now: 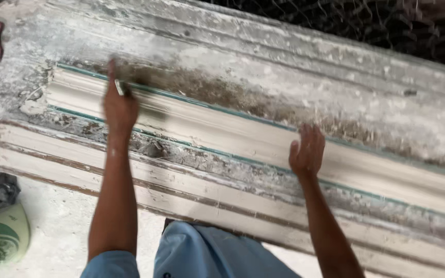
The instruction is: The person scrapes dust and debris from long white molding pieces using a scraper, then brushes the surfaces with a green brush to remove remaining residue. The person handles the molding pieces one at a time, working along their length.
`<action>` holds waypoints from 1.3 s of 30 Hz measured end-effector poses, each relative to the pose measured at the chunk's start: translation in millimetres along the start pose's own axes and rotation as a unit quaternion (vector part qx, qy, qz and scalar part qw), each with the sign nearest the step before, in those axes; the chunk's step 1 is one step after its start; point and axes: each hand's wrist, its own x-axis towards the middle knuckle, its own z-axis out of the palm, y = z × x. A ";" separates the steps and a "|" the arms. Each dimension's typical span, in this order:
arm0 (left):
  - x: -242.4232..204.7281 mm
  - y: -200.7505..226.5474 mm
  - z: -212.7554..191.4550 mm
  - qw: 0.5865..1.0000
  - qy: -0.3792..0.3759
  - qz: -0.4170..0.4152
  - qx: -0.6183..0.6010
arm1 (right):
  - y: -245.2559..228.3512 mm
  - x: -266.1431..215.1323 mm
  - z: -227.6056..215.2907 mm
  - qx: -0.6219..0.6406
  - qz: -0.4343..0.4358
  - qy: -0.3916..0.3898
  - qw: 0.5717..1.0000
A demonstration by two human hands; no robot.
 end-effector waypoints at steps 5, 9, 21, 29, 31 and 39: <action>-75.0 86.8 53.2 0.971 -0.198 -0.127 -0.043 | -17.6 9.6 -5.6 0.042 -0.060 0.034 0.997; -172.3 223.4 137.7 0.922 -0.285 0.119 -0.234 | -8.7 3.6 -9.1 0.098 -0.073 0.037 0.992; -63.8 -111.0 -48.9 0.990 0.072 -0.117 0.014 | -2.7 -94.9 -64.7 0.079 0.263 -0.158 0.948; -235.6 138.5 110.1 0.901 -0.323 -0.017 -0.290 | -131.7 -24.3 -23.2 0.065 0.107 -0.227 0.966; -222.7 133.4 104.3 0.867 -0.353 -0.032 -0.349 | -138.6 -3.6 -26.8 0.072 0.087 -0.240 0.964; -67.0 -214.4 -78.9 0.947 0.185 -0.016 -0.261 | -105.4 -91.5 -63.2 0.110 0.188 -0.190 0.957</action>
